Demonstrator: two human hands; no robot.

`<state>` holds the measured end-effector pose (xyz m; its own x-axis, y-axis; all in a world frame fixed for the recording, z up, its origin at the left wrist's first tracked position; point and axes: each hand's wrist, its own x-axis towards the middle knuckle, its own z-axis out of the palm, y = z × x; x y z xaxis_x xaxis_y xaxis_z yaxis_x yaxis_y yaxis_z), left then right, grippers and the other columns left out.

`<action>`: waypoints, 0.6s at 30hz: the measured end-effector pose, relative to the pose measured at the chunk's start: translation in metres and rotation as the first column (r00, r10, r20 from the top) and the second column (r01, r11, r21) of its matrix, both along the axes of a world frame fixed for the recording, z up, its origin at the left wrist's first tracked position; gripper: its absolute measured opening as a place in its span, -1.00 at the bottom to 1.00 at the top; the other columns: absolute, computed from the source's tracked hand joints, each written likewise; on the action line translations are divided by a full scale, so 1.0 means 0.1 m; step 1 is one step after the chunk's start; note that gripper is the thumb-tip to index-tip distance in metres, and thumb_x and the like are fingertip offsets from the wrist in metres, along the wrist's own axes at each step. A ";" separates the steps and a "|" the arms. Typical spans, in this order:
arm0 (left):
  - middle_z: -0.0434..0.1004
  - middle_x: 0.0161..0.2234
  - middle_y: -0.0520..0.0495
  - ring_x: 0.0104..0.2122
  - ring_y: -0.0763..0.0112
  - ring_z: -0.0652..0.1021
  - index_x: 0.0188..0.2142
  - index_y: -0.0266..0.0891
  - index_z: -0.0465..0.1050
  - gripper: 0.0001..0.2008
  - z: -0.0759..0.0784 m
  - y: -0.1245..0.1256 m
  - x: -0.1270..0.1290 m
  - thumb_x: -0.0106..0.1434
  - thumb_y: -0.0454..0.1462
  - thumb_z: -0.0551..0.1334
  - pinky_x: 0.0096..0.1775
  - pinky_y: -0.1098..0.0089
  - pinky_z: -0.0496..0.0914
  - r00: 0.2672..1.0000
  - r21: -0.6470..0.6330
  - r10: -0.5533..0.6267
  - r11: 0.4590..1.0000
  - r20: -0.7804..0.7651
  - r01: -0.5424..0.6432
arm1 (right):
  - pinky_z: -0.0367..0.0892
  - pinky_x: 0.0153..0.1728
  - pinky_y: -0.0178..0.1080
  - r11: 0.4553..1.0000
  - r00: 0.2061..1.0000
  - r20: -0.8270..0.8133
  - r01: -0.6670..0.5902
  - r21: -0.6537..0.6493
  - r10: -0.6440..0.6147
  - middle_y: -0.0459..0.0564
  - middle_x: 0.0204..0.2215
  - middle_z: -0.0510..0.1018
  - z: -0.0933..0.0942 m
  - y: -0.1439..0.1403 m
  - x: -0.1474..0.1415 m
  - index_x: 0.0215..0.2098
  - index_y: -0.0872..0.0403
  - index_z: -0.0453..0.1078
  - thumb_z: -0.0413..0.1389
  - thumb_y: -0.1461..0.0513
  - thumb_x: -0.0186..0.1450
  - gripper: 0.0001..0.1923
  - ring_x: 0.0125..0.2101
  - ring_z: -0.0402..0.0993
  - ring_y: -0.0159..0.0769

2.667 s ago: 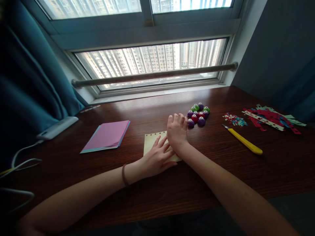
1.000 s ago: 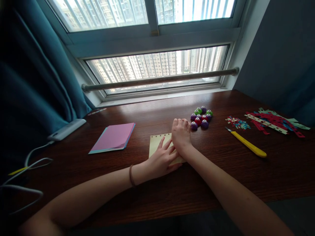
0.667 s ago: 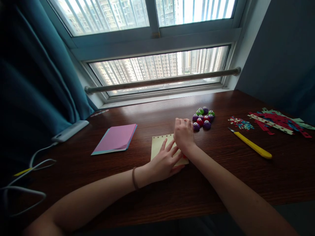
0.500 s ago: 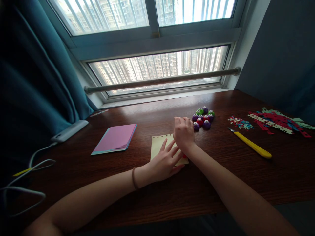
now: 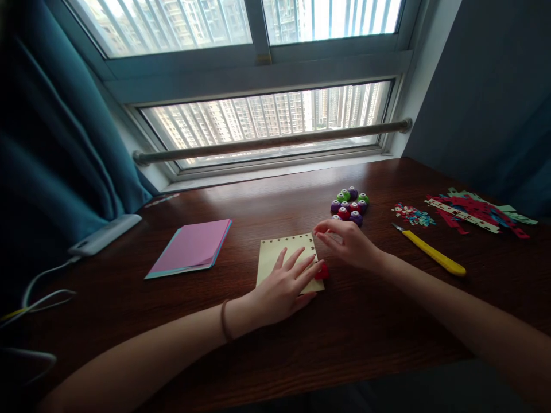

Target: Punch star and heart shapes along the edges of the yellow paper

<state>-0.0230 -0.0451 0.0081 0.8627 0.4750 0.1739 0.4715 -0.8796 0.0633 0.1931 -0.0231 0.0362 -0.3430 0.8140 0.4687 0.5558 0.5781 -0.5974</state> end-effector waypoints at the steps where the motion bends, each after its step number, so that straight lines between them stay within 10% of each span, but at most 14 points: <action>1: 0.11 0.17 -0.18 0.20 -0.02 0.05 0.22 -0.16 -0.15 -0.46 0.01 0.00 0.00 0.30 -0.08 -0.06 0.11 -0.19 0.00 1.000 -0.005 0.001 1.000 -0.001 -0.001 | 0.31 -0.22 -0.24 0.999 1.000 -0.014 -0.019 -0.033 0.019 0.03 -0.30 0.49 -0.04 -0.04 0.05 -0.22 0.13 0.37 0.01 0.19 0.29 -0.81 -0.27 0.41 -0.28; 18: 0.03 0.21 -0.23 0.21 0.03 0.03 0.24 -0.30 -0.32 -0.35 0.06 0.02 0.04 0.30 -0.05 -0.07 0.14 -0.14 -0.02 0.999 -0.108 0.036 0.993 -0.033 -0.039 | 0.32 -0.23 -0.32 0.955 0.986 -0.028 -0.166 -0.244 0.164 -0.03 -0.26 0.43 -0.29 -0.27 0.06 0.07 0.09 0.18 0.18 0.32 0.10 -0.43 -0.29 0.37 -0.36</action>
<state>-0.0186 -0.0435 0.0136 0.8479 0.5219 0.0929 0.5075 -0.8499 0.1419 0.1989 -0.0496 0.0076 -0.4793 0.8367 0.2649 0.4601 0.4966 -0.7360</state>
